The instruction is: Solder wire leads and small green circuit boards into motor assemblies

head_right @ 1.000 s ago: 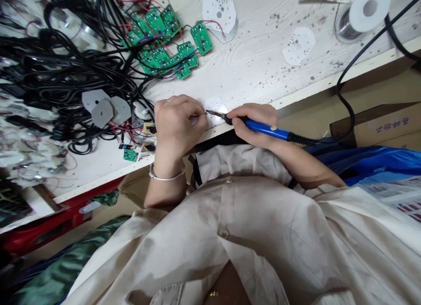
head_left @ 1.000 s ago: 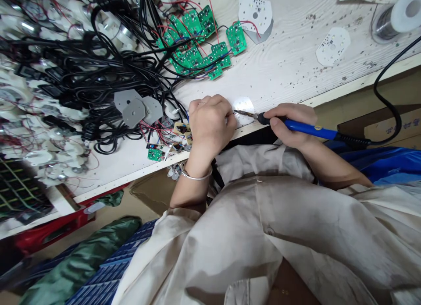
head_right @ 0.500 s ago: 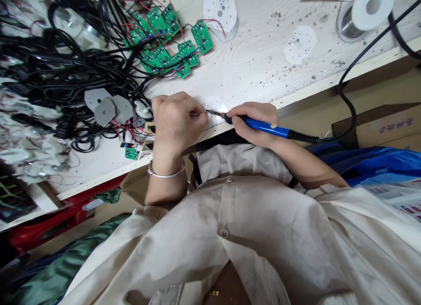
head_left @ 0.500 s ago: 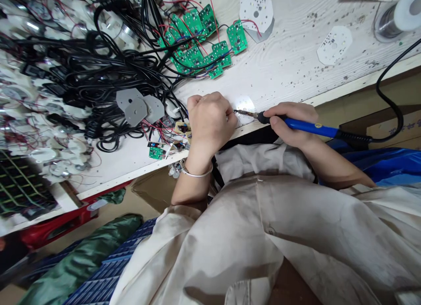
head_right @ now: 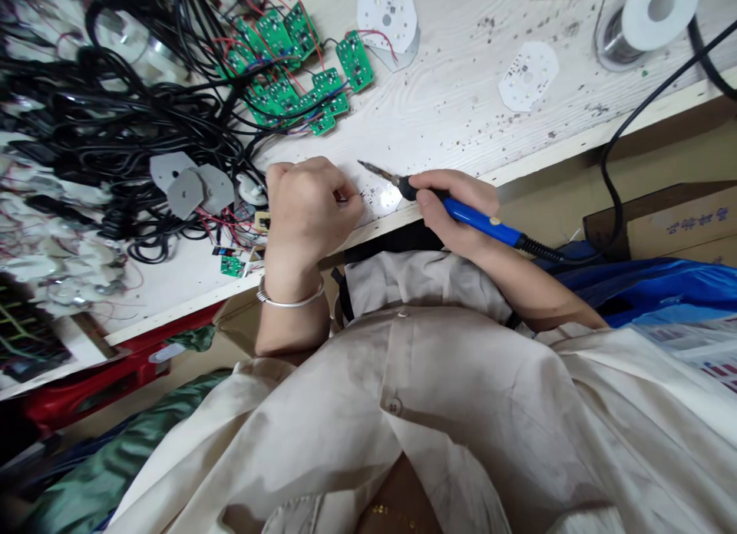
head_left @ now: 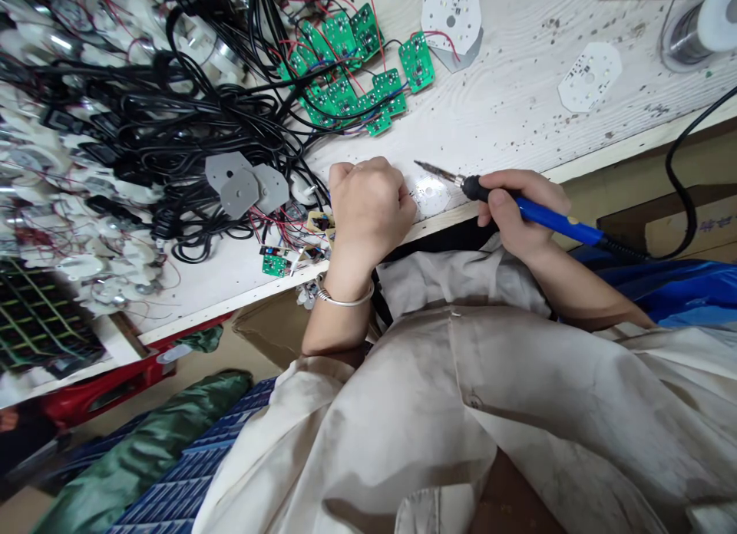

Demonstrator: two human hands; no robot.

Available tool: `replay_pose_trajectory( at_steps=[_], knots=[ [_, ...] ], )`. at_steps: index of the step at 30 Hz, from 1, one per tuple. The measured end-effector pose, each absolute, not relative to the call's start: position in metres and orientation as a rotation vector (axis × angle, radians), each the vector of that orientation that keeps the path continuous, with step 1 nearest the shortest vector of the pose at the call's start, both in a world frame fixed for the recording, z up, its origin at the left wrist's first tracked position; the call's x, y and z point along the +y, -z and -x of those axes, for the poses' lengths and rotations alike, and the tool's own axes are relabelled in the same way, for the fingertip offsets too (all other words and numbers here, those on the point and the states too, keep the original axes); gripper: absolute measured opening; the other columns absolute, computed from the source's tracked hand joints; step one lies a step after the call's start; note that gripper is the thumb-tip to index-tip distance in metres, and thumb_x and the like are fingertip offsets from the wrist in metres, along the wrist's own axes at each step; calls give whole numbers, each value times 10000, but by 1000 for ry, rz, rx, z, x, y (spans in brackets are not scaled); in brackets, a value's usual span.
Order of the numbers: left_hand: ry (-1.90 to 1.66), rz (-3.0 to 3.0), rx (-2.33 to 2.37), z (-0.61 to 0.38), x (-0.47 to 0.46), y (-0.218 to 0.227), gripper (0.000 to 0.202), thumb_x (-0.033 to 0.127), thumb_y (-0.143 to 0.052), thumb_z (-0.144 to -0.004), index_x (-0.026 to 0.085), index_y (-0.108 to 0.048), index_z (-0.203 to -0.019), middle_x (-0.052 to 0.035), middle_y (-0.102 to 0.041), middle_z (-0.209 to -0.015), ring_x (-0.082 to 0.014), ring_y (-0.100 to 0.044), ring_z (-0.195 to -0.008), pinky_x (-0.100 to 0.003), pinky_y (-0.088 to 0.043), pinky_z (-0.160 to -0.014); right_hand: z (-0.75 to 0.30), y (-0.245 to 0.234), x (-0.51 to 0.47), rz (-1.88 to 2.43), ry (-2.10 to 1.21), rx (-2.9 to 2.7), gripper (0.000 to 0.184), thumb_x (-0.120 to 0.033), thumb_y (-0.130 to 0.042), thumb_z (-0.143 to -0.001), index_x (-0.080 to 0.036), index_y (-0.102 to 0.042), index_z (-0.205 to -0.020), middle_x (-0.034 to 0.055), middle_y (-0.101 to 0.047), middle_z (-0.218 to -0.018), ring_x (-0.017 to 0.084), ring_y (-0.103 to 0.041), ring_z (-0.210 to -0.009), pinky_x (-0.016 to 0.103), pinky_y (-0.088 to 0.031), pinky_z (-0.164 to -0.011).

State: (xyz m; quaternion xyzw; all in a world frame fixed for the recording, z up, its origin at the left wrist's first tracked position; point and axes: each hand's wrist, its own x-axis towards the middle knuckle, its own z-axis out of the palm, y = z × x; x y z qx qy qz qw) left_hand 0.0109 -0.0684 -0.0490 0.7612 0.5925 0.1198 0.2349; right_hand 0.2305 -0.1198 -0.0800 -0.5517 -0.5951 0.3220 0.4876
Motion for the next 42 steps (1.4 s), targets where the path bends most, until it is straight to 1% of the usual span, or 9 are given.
replay_pose_trajectory(
  at_steps=[3, 7, 14, 19, 24, 28, 32, 37, 42],
  knots=[
    [-283, -2075, 1655, -13, -68, 47, 174, 146, -616, -724, 227, -495, -628, -55, -595, -755, -287, -596, -905, -521, -361, -982, -224, 69, -118, 1275, -695, -1508, 214, -403, -635, -960, -334, -694, -1153, -33, -769, -843, 163, -767, -796, 341, -660, -789],
    [-286, -2107, 1656, -13, -69, 48, 178, 156, -611, -731, 229, -497, -615, -51, -591, -734, -279, -594, -854, -527, -377, -952, -215, 71, -112, 1058, -428, -1736, 357, -232, -626, -949, -293, -600, -1299, 3, -784, -993, 167, -752, -981, 328, -645, -866],
    [-277, -2211, 1729, -20, -70, 49, 137, 141, -622, -747, 209, -582, -636, -77, -671, -776, -269, -620, -798, -513, -407, -858, -213, 97, -115, 1145, -212, -1924, 297, -314, -609, -957, -359, -664, -1246, -3, -714, -965, 130, -719, -835, 231, -582, -693],
    [84, -2218, 1697, -37, -73, 33, 187, 101, -558, -856, 131, -743, -843, -173, -741, -954, -319, -694, -971, -488, -435, -865, -223, 104, -117, 1157, -129, -1870, 379, -313, -721, -851, -380, -729, -1224, 44, -737, -901, 200, -717, -748, 299, -554, -601],
    [-26, -2392, 1657, -35, -85, 27, 278, 134, -477, -977, 158, -754, -963, -151, -739, -1062, -275, -691, -1074, -431, -480, -860, -224, 120, -107, 1159, 87, -1819, 327, -433, -687, -823, -416, -745, -1144, 70, -746, -744, 253, -700, -589, 340, -491, -459],
    [-464, -2248, 1838, 37, -91, 11, 183, 205, -512, -1010, 216, -694, -1024, -74, -738, -1110, -197, -676, -1079, -355, -508, -937, -224, 119, -107, 1139, 97, -1791, 317, -413, -713, -787, -409, -763, -1100, 77, -757, -723, 251, -704, -559, 334, -506, -458],
    [-806, -1630, 2703, 173, -70, 6, 190, 193, -498, -1009, 244, -676, -970, -60, -731, -1073, -223, -663, -1098, -402, -482, -1028, -228, 122, -109, 1114, 71, -1815, 310, -402, -725, -774, -386, -780, -1080, 80, -732, -702, 243, -666, -540, 345, -481, -449],
    [-256, -1036, 3055, 280, -41, 12, 256, 254, -637, -919, 207, -753, -1142, -101, -752, -1172, -311, -675, -1146, -461, -500, -1019, -226, 121, -108, 1120, 275, -1883, 167, -385, -674, -821, -315, -781, -930, 22, -698, -741, 149, -647, -570, 251, -471, -485],
    [-124, -956, 2978, 288, -24, 14, 246, 183, -679, -875, 120, -752, -1102, -63, -764, -1145, -217, -645, -1088, -424, -476, -1032, -222, 116, -106, 1033, 344, -1918, 158, -374, -654, -853, -258, -757, -883, 15, -660, -750, 115, -606, -607, 214, -428, -509]
  ],
)
